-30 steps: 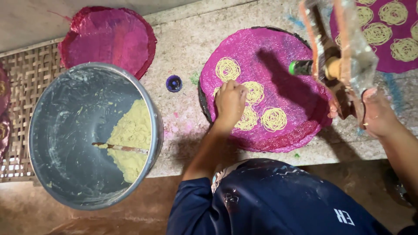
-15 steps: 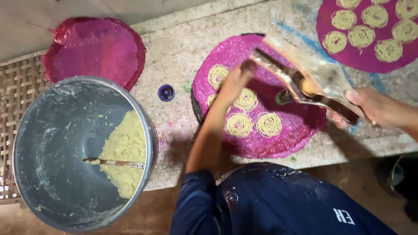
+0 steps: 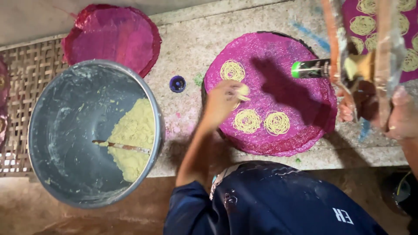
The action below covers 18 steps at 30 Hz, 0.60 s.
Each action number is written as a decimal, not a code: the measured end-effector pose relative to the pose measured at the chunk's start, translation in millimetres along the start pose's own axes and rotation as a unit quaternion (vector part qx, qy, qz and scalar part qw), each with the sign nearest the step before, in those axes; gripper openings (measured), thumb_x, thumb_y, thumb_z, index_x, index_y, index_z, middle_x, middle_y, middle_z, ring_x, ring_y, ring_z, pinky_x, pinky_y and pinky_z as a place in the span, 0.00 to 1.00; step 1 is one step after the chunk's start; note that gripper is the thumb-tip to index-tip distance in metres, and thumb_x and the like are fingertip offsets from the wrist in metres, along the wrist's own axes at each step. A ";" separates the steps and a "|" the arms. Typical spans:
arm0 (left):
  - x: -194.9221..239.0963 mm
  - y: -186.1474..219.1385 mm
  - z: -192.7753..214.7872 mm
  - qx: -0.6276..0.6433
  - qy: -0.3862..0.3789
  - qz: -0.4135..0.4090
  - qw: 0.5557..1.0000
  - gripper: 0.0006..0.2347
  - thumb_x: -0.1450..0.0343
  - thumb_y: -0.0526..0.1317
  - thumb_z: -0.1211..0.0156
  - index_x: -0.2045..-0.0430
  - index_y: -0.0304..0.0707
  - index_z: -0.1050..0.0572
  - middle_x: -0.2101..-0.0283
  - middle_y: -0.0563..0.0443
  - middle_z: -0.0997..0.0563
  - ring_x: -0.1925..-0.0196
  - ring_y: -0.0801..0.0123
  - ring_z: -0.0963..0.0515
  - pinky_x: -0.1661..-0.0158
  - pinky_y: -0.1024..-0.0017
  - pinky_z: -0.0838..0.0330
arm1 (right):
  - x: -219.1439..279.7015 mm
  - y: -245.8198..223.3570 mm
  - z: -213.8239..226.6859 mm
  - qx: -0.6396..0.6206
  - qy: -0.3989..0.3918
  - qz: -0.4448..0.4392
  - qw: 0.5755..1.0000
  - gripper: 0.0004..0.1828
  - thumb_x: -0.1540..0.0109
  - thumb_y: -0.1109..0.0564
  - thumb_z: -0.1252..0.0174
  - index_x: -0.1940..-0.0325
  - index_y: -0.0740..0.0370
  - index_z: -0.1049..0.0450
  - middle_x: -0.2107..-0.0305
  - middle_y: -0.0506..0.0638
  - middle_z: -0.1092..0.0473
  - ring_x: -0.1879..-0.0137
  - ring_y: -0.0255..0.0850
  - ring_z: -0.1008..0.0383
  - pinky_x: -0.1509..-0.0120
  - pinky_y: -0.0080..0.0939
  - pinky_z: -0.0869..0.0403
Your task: The person uses a manual dough press to extrude dough into spiral shapes onto a pink tray. They repeatedly scoop dough from a metal bowl, load it into the press, and squeeze the handle to form noodles, then reload the press from the bowl.
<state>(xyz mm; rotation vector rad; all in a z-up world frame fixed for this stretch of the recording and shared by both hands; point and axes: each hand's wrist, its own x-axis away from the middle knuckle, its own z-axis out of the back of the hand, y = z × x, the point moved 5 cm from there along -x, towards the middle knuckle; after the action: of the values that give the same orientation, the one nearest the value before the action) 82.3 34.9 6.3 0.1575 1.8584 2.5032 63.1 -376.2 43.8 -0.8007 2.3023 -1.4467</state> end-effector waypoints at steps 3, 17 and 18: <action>57.5 26.7 103.1 -0.035 0.153 -0.006 0.988 0.20 0.36 0.24 0.37 0.50 0.35 0.25 0.51 0.48 0.19 0.51 0.68 0.19 0.51 0.75 0.22 | 6.3 21.6 35.4 0.070 0.116 -0.047 0.990 0.35 0.30 0.38 0.51 0.33 0.73 0.35 0.60 0.56 0.28 0.62 0.47 0.29 0.60 0.49 0.28; 6.1 71.9 23.6 0.578 -0.114 -0.168 0.790 0.36 0.23 0.60 0.47 0.27 0.30 0.43 0.28 0.44 0.33 0.25 0.59 0.36 0.24 0.59 0.48 | -48.3 45.8 19.2 0.455 -0.049 -0.152 0.876 0.40 0.27 0.33 0.77 0.43 0.70 0.31 0.58 0.57 0.29 0.53 0.45 0.25 0.49 0.51 0.26; -14.0 69.2 3.9 0.716 -0.170 -0.135 0.663 0.37 0.24 0.63 0.49 0.28 0.29 0.41 0.32 0.41 0.28 0.29 0.55 0.32 0.26 0.56 0.47 | -54.0 52.7 1.9 0.385 -0.097 -0.227 0.889 0.42 0.30 0.31 0.78 0.46 0.68 0.30 0.62 0.57 0.27 0.58 0.47 0.19 0.54 0.52 0.21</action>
<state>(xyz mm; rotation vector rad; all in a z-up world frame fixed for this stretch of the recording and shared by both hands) 99.6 17.5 72.6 0.2740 2.7532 0.2689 91.6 -327.3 -6.2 -1.1706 1.2305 -2.1310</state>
